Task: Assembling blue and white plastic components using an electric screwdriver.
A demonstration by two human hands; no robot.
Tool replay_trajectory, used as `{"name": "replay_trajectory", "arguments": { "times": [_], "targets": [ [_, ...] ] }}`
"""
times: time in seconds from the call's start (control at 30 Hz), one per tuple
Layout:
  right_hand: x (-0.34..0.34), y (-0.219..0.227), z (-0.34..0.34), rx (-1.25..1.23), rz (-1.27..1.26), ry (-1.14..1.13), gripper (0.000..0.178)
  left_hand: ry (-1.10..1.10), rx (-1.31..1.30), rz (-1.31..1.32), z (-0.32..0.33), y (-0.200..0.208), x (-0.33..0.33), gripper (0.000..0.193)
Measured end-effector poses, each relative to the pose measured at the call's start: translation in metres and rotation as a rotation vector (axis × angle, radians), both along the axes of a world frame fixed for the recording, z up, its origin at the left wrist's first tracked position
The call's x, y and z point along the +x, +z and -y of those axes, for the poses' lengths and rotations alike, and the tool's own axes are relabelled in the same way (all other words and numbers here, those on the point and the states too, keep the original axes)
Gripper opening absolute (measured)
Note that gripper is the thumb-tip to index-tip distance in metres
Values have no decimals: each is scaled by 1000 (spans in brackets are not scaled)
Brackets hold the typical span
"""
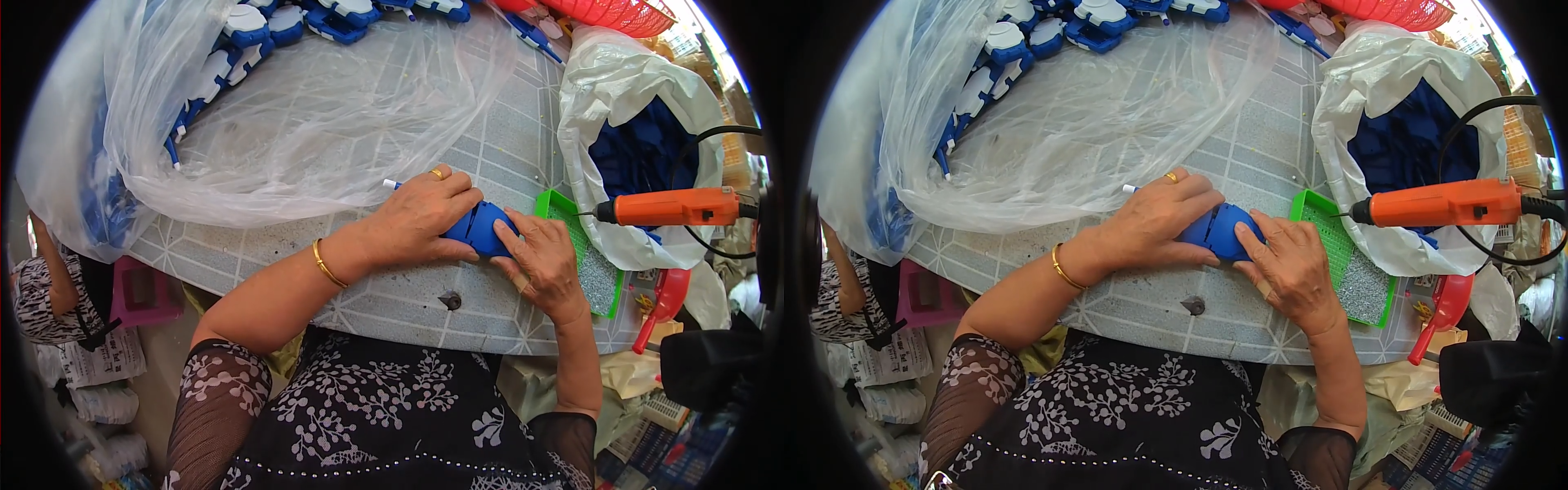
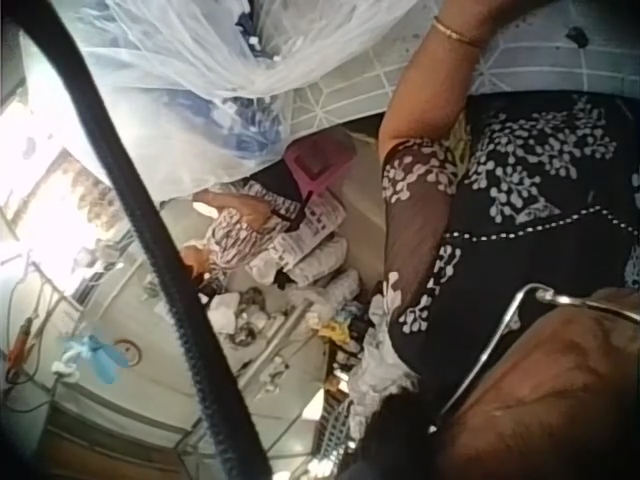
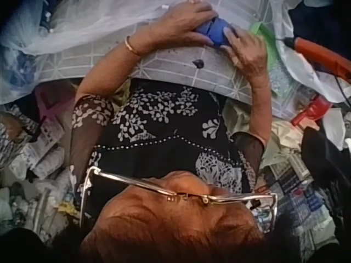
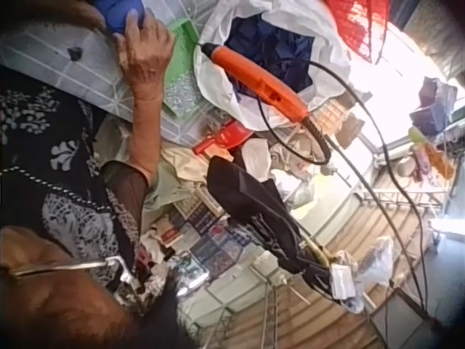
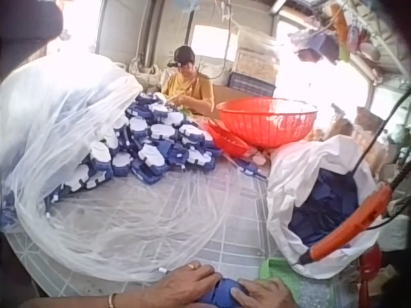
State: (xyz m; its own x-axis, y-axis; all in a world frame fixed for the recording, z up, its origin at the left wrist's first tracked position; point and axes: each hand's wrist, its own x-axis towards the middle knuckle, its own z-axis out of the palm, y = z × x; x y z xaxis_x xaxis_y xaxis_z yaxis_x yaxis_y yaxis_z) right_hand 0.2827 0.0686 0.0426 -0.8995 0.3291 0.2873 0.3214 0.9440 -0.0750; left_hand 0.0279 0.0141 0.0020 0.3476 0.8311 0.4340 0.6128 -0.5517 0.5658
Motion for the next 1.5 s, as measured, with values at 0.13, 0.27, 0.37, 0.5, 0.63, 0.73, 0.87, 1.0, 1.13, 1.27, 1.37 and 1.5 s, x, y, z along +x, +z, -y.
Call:
{"name": "replay_trajectory", "arguments": {
  "times": [0.13, 0.27, 0.37, 0.5, 0.63, 0.73, 0.87, 1.0, 1.13, 1.27, 1.37, 1.5],
  "targets": [
    [-5, -2, -5, -1, 13, 30, 60, -11, -2, -1, -1, 1, -2, 67],
    [-7, 1, -8, -31, 31, 39, 60, -35, 34, 19, -5, -2, -3, 69],
    [-10, 3, -5, -56, 31, 6, 60, -31, 77, 14, -6, -1, 2, 69],
    [-10, -5, 1, -72, -24, -38, 60, -49, 91, -21, -9, 6, 7, 64],
    [-4, 11, 17, 46, -214, -109, 52, -16, 4, -55, -1, 8, 6, 64],
    [65, 19, 22, 414, -756, -475, 35, -5, 24, -65, 2, 9, 3, 65],
    [128, 46, -15, 109, -1317, -644, 42, -10, 18, -63, 1, 11, 9, 68],
    [146, 44, -43, -318, -1405, -729, 54, 0, 82, -40, -3, 10, 10, 63],
    [144, 47, -40, -533, -1333, -644, 48, -7, 84, -57, -5, 10, 10, 65],
    [100, 58, -20, -688, -1296, -458, 40, 1, 72, -68, -3, 8, 9, 65],
    [81, 60, -12, -880, -1276, -345, 38, 4, 57, -66, -3, 9, 9, 66],
    [60, 33, -13, -954, -1307, -293, 31, 1, 15, -94, -4, 10, 9, 68]
  ]
}}
